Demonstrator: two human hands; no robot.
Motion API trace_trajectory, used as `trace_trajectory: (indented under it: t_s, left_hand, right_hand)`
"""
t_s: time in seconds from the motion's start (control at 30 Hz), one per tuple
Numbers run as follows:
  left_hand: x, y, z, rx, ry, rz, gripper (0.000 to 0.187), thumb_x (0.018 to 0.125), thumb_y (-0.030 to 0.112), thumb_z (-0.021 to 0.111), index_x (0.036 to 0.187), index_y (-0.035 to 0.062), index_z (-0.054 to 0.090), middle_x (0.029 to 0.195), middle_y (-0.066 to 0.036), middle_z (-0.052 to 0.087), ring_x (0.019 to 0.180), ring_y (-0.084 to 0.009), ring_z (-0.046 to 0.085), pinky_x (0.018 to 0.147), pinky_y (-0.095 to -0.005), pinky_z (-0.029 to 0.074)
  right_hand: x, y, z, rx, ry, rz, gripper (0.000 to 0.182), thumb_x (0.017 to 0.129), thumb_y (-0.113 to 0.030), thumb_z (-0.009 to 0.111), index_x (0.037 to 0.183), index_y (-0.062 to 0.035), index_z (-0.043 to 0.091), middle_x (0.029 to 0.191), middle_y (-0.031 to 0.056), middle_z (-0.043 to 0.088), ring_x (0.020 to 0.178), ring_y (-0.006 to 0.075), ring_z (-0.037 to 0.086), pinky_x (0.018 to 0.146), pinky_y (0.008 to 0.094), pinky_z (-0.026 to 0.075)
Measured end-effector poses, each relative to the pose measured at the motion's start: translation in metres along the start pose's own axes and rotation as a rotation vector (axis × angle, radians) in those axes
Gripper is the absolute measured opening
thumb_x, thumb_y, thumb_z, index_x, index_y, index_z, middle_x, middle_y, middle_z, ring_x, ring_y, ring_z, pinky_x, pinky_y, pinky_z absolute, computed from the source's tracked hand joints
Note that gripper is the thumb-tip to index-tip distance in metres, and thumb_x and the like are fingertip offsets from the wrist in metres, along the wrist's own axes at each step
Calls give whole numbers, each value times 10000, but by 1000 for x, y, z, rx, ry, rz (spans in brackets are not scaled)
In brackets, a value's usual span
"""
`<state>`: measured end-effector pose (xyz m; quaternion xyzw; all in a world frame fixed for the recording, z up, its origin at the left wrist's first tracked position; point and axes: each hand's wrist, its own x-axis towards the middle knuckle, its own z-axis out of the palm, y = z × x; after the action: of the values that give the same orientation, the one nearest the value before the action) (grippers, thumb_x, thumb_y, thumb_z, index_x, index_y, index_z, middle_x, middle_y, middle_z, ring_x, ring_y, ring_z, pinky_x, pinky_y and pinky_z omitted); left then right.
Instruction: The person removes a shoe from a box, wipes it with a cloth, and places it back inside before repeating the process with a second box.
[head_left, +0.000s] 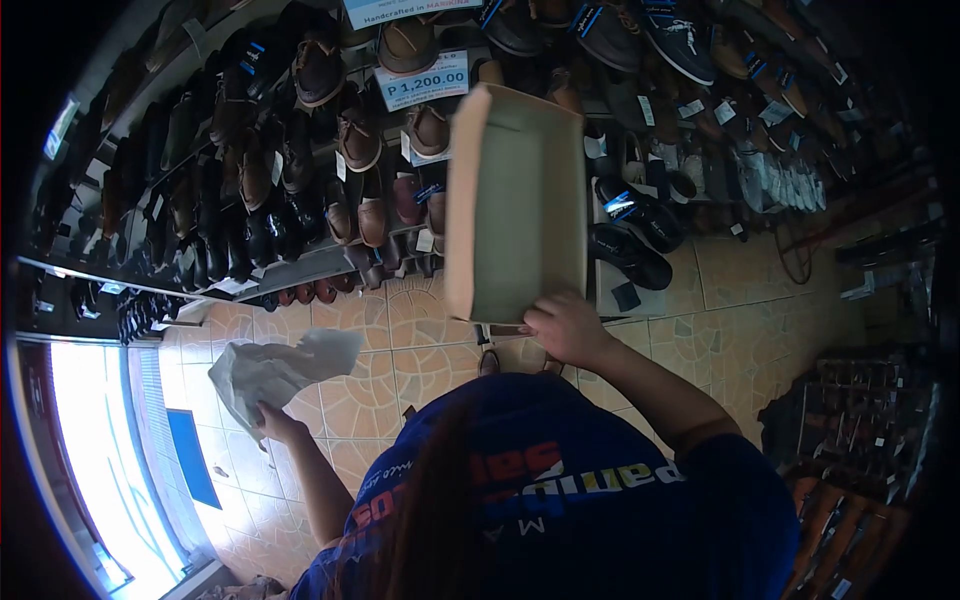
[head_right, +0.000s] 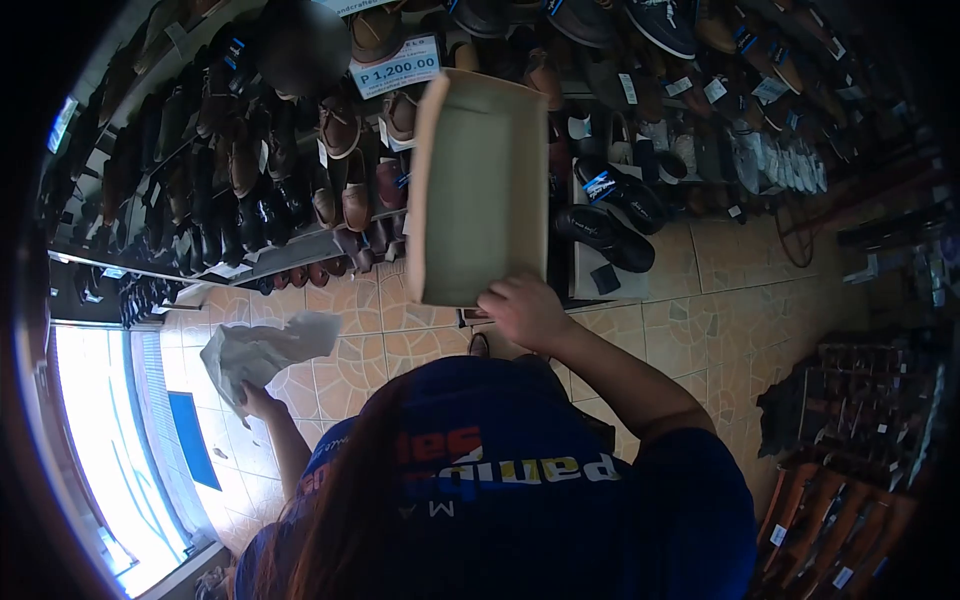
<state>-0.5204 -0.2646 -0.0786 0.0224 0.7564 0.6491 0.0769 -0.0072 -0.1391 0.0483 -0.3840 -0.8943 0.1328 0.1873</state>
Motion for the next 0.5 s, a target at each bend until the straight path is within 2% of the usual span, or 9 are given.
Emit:
trace_trajectory:
  t_s: [0.03,0.17,0.27,0.43,0.5]
  left_hand:
    - [-4,0,9,35,42,-8,530,836,242,607,1195,-98,417,1114,-197,530,955,-262,554,829,-340,455]
    - [-14,1,35,-50,-120,48,496,843,230,603,1190,-76,425,1125,-188,525,969,-259,551,822,-339,460]
    - [-37,25,56,-104,-234,0,541,868,251,565,1237,-96,375,1218,-191,480,1047,-256,513,907,-349,406]
    - [-67,63,81,-331,-390,-83,471,885,212,546,1256,-24,376,1218,-174,477,1101,-249,493,940,-376,409]
    - [-84,83,88,-489,-514,-172,439,901,203,517,1262,-3,375,1227,-167,475,1123,-254,486,955,-400,403]
  right_hand:
    - [-12,12,15,-75,-39,15,101,769,-181,571,767,-88,533,735,47,530,741,238,555,662,368,424]
    - [-37,43,60,-131,-86,114,55,757,-133,514,794,-100,539,777,50,521,803,231,547,691,360,422]
    - [-50,46,81,-142,-208,147,111,738,-119,514,839,-101,557,823,56,527,866,230,539,735,366,419]
    - [-59,47,84,-153,-396,193,268,760,-155,537,1019,-112,592,900,85,551,937,236,535,802,369,415]
    - [-53,41,73,-116,-218,191,333,781,-218,561,1099,-118,573,954,104,554,964,257,531,830,363,411]
